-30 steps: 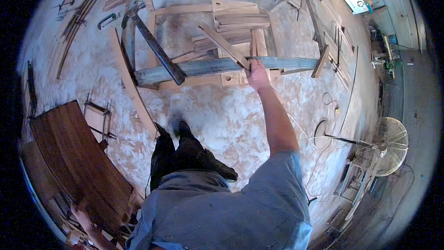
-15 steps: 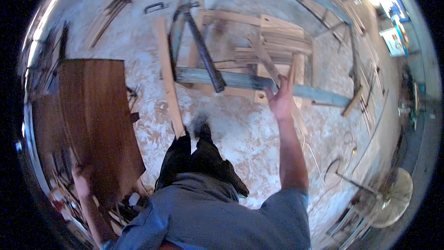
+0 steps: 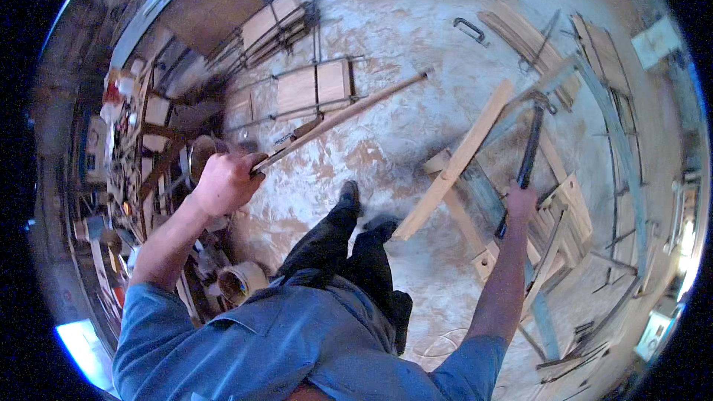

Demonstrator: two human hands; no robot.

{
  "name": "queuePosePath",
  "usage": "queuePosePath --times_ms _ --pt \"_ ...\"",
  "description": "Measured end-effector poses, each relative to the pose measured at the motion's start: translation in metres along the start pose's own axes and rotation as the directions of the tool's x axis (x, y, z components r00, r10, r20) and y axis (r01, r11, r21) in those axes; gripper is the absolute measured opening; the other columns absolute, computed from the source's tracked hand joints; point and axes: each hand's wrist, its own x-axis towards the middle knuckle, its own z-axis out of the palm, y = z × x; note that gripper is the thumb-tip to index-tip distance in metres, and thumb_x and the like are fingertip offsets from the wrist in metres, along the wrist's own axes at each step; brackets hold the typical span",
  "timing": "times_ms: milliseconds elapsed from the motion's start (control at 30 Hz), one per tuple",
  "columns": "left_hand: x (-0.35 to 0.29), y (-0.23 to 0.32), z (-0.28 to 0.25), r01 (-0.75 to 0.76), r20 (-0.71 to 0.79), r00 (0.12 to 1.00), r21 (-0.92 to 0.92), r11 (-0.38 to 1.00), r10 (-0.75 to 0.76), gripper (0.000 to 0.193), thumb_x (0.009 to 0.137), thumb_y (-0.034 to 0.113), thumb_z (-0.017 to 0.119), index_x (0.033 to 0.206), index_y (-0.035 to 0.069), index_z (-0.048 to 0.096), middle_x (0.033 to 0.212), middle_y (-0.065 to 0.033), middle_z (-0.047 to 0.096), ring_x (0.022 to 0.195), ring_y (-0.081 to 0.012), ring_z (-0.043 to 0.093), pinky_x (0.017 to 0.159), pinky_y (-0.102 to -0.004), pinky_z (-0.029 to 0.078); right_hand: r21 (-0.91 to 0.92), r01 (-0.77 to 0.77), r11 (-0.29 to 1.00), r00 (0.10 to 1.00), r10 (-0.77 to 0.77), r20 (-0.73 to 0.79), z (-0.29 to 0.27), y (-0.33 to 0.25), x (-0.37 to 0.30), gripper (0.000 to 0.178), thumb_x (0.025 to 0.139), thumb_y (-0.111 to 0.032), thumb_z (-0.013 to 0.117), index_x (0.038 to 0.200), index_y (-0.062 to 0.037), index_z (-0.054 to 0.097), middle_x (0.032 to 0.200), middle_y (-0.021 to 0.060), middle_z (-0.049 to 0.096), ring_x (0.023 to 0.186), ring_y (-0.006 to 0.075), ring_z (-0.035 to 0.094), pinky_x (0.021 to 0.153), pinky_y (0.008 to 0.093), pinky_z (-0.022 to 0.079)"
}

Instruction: The person assembles a wooden panel by hammering a thin wooden strip into a groove along the edge of a larger board. They repeatedly tap the strip with a hammer to secure it, then inspect the fit and alignment of the joined pieces.

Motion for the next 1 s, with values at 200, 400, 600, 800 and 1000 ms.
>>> queuePosePath --times_ms 200,400,600,800,1000 --pt "-0.021 -0.047 0.016 0.0 0.038 0.999 0.177 0.984 -0.007 0.012 0.081 0.011 0.054 0.091 0.008 0.058 0.08 -0.0094 0.065 0.078 -0.0292 0.066 0.066 -0.0417 0.055 0.35 0.031 0.936 0.997 -0.053 0.051 -0.059 -0.041 -0.076 0.03 0.087 -0.024 0.067 0.101 0.0017 0.057 0.071 0.0066 0.057 0.063 0.0185 0.056 0.059 0.0329 0.046" --pt "-0.035 -0.098 0.023 -0.086 -0.008 0.996 0.332 0.939 0.094 0.01 0.078 0.014 0.056 0.086 0.008 0.057 0.084 -0.0055 0.061 0.082 -0.0231 0.065 0.066 -0.0359 0.054 0.682 0.106 0.724 0.968 -0.232 0.096 -0.098 -0.136 -0.164 0.011 0.094 -0.009 0.057 0.102 -0.0038 0.053 0.068 0.0021 0.052 0.054 0.011 0.05 0.05 0.026 0.043" --pt "-0.05 -0.138 0.021 -0.144 -0.109 0.975 0.356 0.923 0.194 0.01 0.075 0.017 0.058 0.08 0.009 0.056 0.082 -0.0032 0.06 0.083 -0.0196 0.063 0.068 -0.0328 0.053 0.462 0.429 0.776 0.698 -0.609 0.375 -0.072 -0.207 -0.246 0.025 0.083 -0.011 0.071 0.104 -0.0041 0.06 0.076 0.0074 0.063 0.063 0.0202 0.061 0.058 0.0327 0.05" --pt "-0.066 -0.168 0.025 -0.192 -0.106 0.968 0.272 0.943 0.228 0.012 0.074 0.018 0.059 0.081 0.008 0.058 0.083 -0.0044 0.06 0.084 -0.02 0.062 0.07 -0.0325 0.053 0.373 0.818 0.438 0.141 -0.78 0.61 0.007 -0.263 -0.32 0.051 0.072 -0.037 0.081 0.109 -0.0076 0.062 0.082 0.0164 0.066 0.074 0.0354 0.066 0.062 0.0406 0.052" --pt "-0.089 -0.192 0.036 -0.215 -0.119 0.961 0.25 0.944 0.25 0.014 0.071 0.018 0.059 0.079 0.007 0.058 0.081 -0.0052 0.059 0.083 -0.0209 0.062 0.071 -0.0321 0.053 0.394 0.881 0.261 -0.047 -0.782 0.622 0.059 -0.271 -0.352 0.055 0.072 -0.046 0.08 0.106 -0.0073 0.062 0.077 0.0127 0.065 0.069 0.0334 0.066 0.058 0.0426 0.051"
